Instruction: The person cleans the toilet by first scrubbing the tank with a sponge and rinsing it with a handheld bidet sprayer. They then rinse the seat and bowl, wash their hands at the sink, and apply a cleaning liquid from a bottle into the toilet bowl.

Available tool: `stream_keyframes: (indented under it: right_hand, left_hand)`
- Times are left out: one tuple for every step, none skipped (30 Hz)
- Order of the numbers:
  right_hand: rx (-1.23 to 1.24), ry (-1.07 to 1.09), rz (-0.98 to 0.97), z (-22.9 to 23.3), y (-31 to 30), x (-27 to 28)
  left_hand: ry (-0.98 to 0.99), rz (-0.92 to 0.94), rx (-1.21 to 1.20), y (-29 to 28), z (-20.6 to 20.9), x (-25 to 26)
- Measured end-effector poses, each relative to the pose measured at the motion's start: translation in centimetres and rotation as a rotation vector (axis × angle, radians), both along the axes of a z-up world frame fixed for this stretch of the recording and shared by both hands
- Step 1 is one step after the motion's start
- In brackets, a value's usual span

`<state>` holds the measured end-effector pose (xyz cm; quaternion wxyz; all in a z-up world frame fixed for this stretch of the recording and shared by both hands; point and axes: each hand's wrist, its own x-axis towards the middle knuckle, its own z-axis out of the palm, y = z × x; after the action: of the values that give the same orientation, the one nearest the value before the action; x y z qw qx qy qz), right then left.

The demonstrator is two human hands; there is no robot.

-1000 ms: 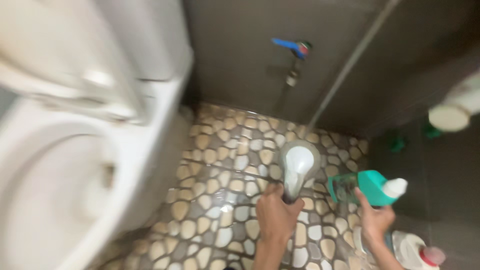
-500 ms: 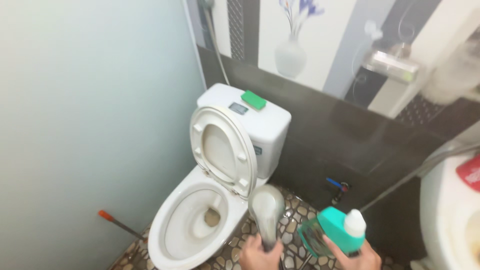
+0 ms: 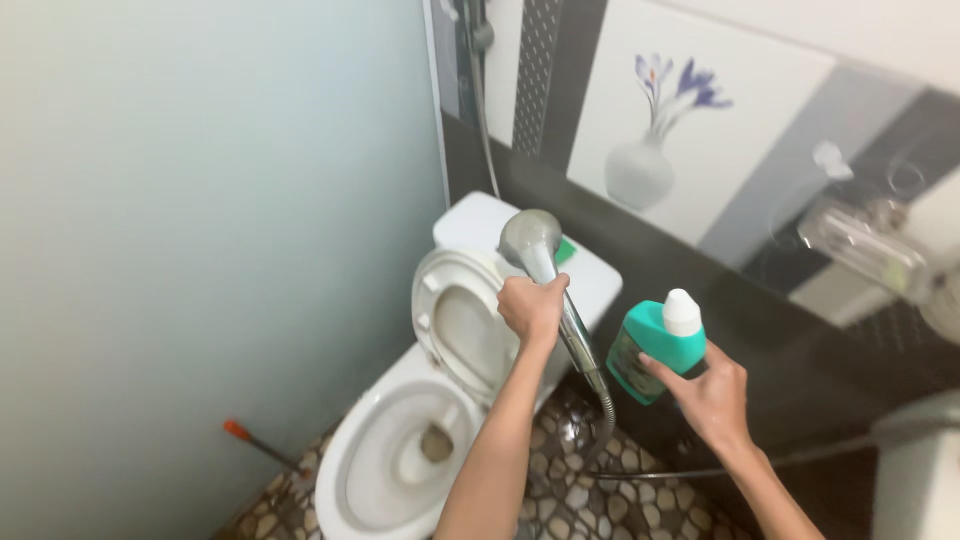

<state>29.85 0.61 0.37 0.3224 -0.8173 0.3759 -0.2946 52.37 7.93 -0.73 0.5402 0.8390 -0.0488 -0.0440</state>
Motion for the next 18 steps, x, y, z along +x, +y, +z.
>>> stream_keyframes:
  right_hand:
    - [-0.048,-0.033,0.013,0.7,-0.9,1.3]
    - [-0.096,-0.067,0.025,1.3,-1.7,2.6]
    - [-0.136,-0.093,0.038,1.7,-2.2,3.4]
    - [-0.128,-0.087,0.034,2.1,-3.0,4.4]
    - [-0.122,-0.082,0.031,2.6,-4.0,5.4]
    - [-0.115,-0.076,0.028,3.0,-4.8,6.2]
    - [-0.119,-0.068,0.022,3.3,-5.4,7.0]
    - [-0.122,-0.060,0.017,3.6,-6.0,7.7]
    - [-0.126,-0.055,0.016,3.9,-6.7,8.5]
    - [-0.151,-0.064,0.027,4.2,-7.5,9.2]
    - [-0.173,-0.069,0.042,4.3,-8.2,9.7]
    - [-0.196,-0.074,0.057,4.4,-9.0,10.3]
    - [-0.161,-0.029,0.043,4.4,-9.6,10.4]
    - [-0.127,0.017,0.029,4.4,-10.3,10.5]
    - [-0.102,0.045,0.011,4.5,-11.5,11.5]
    - [-0.099,0.033,0.020,4.6,-12.4,12.1]
    - [-0.091,0.028,0.025,4.5,-12.8,12.0]
    - [-0.082,0.023,0.030,4.6,-13.6,12.3]
  left_hand:
    - [0.027,0.016,0.005,-1.4,0.0,1.8]
    - [0.054,0.032,0.011,-2.9,-0.1,3.7]
    - [0.090,0.051,0.036,-4.1,-0.5,5.6]
    - [0.125,0.070,0.061,-5.3,-0.8,7.8]
    - [0.160,0.091,0.085,-6.2,-1.3,9.6]
    - [0.179,0.135,0.095,-7.0,-1.9,10.9]
    - [0.194,0.180,0.101,-8.0,-2.4,12.4]
    - [0.209,0.225,0.107,-9.0,-2.7,13.8]
    - [0.196,0.225,0.115,-9.7,-3.2,15.0]
    - [0.184,0.225,0.123,-10.3,-3.9,15.9]
    - [0.175,0.228,0.133,-10.8,-4.5,16.8]
    - [0.175,0.217,0.133,-11.6,-5.0,17.9]
    - [0.186,0.209,0.139,-12.1,-5.9,18.5]
    - [0.198,0.202,0.144,-12.6,-6.7,19.0]
    - [0.191,0.212,0.166,-13.1,-7.2,20.0]
    - [0.185,0.222,0.189,-13.2,-8.0,20.4]
    - [0.186,0.228,0.218,-13.4,-8.6,20.8]
    - [0.199,0.244,0.238,-13.8,-8.9,21.7]
